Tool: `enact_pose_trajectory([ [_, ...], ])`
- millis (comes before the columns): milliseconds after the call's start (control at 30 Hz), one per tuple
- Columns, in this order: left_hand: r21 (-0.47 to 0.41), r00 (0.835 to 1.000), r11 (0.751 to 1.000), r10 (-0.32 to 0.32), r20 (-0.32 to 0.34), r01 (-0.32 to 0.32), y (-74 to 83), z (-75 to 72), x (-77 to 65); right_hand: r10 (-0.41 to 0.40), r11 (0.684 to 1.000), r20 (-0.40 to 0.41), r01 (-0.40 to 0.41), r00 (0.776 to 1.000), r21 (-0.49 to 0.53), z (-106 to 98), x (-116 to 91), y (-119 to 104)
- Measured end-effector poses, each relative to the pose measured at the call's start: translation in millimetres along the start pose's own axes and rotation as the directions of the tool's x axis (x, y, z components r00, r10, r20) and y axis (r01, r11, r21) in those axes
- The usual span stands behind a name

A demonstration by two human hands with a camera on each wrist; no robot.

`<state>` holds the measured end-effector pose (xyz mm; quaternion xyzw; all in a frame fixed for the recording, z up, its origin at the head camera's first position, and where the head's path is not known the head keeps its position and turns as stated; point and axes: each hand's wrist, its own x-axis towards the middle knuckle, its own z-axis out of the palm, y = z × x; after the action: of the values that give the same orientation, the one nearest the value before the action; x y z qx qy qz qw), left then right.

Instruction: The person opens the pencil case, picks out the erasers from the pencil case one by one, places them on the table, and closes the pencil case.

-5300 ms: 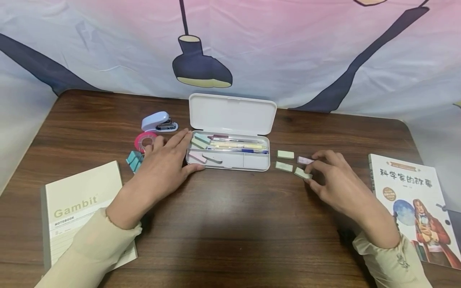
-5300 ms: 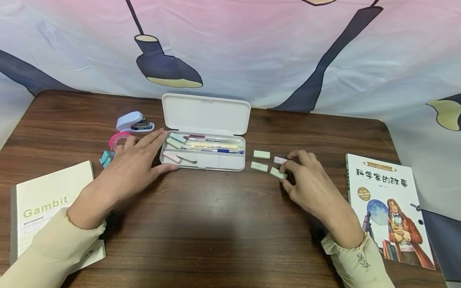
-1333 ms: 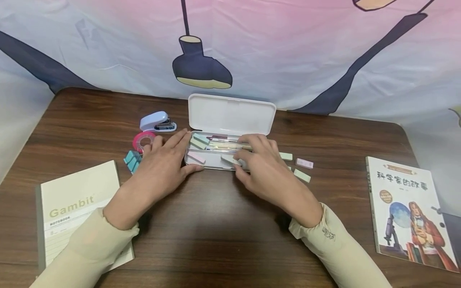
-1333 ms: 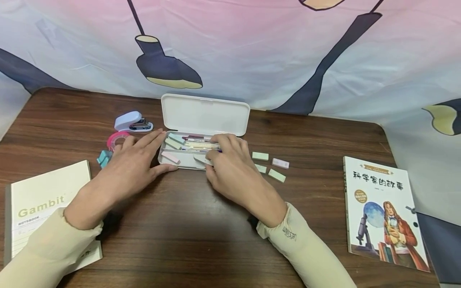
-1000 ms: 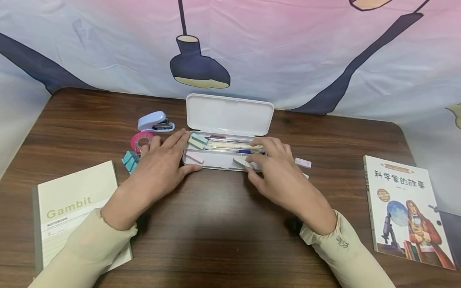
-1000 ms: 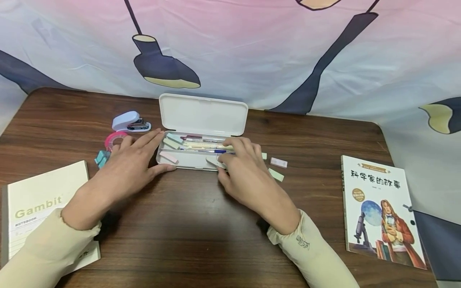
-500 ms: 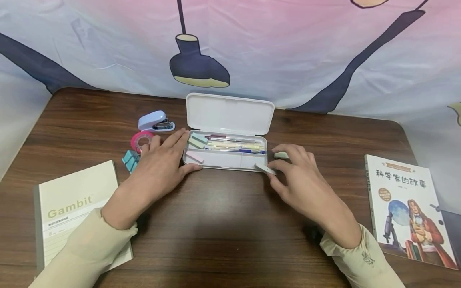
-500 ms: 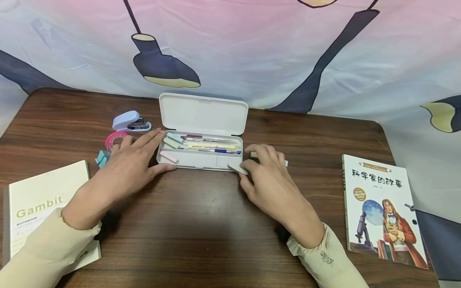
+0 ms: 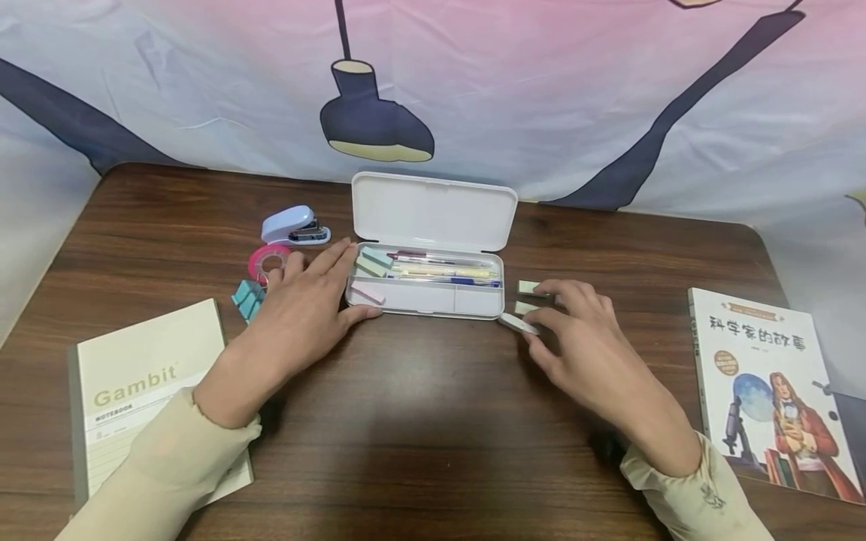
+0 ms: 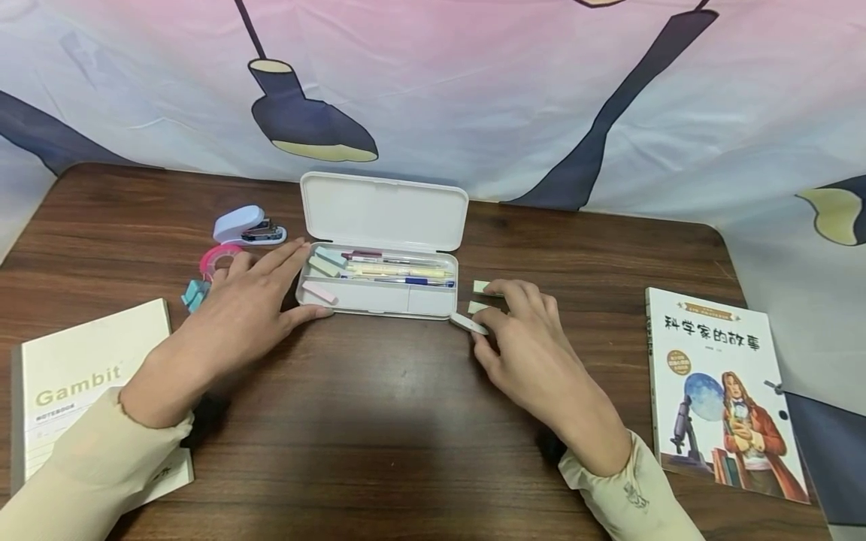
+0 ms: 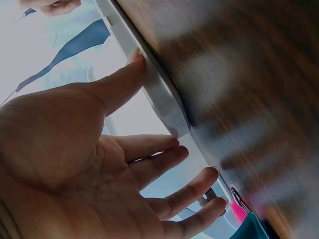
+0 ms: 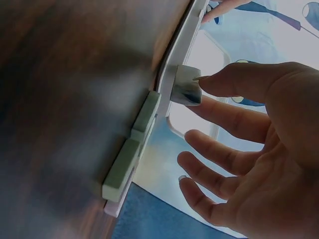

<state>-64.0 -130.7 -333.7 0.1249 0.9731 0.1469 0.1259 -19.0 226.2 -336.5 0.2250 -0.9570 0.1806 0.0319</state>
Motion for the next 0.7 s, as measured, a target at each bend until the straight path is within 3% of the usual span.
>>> enact_pose_trajectory([
  [700, 0.003, 1.0, 1.0, -0.005, 0.007, 0.005, 0.4, -0.6, 0.4, -0.001, 0.999, 0.0, 0.002, 1.0, -0.037, 4, -8, 15],
])
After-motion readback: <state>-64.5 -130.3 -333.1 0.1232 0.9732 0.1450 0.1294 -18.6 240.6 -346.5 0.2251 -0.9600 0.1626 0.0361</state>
